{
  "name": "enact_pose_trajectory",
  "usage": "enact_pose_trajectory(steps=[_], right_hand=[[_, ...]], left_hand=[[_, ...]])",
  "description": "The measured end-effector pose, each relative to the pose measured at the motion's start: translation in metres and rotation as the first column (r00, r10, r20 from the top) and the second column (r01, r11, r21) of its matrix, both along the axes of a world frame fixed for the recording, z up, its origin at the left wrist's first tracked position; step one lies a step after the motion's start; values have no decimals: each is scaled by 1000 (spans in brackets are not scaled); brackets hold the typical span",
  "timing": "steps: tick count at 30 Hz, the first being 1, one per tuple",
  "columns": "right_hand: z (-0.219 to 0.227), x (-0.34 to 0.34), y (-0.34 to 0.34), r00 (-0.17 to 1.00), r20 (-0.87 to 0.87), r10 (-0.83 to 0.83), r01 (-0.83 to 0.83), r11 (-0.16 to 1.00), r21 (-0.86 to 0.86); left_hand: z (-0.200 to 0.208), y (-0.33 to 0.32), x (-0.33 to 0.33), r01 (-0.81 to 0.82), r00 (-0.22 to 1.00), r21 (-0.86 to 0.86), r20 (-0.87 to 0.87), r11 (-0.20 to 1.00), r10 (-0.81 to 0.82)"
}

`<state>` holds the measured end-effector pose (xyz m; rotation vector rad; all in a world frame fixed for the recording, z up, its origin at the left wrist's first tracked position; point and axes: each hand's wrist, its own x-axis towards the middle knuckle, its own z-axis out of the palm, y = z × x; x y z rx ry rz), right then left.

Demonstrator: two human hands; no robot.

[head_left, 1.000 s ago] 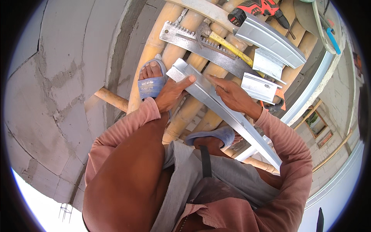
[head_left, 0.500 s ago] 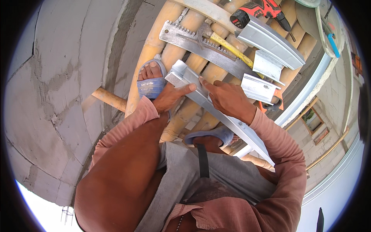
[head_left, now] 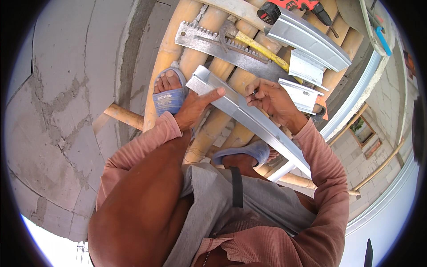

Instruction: The person assembles metal frame components on a bamboo scaffold, aligning small metal brackets onto a longer metal rail and securing them with a power drill and screws.

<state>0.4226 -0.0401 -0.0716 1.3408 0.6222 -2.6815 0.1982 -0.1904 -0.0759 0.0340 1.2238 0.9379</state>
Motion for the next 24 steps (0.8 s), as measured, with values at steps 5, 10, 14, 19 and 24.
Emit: enact_pose_trajectory(steps=[5, 10, 14, 19, 24], right_hand=[[7, -12, 2, 981, -73, 178, -158, 963, 217], [15, -32, -15, 799, 350, 489, -536, 316, 783], [-2, -36, -25, 794, 324, 515, -507, 268, 819], [1, -36, -23, 818, 251, 517, -504, 435, 746], [9, -41, -25, 906, 157, 393, -374, 570, 732]], left_hand=[[8, 4, 7, -65, 996, 21, -52, 998, 66], [-2, -2, 0, 32, 998, 24, -63, 999, -31], [-3, -2, -1, 111, 991, 33, -78, 993, -108], [6, -6, 1, -18, 998, 8, 65, 1000, 18], [4, -4, -6, -88, 992, 36, 97, 995, 84]])
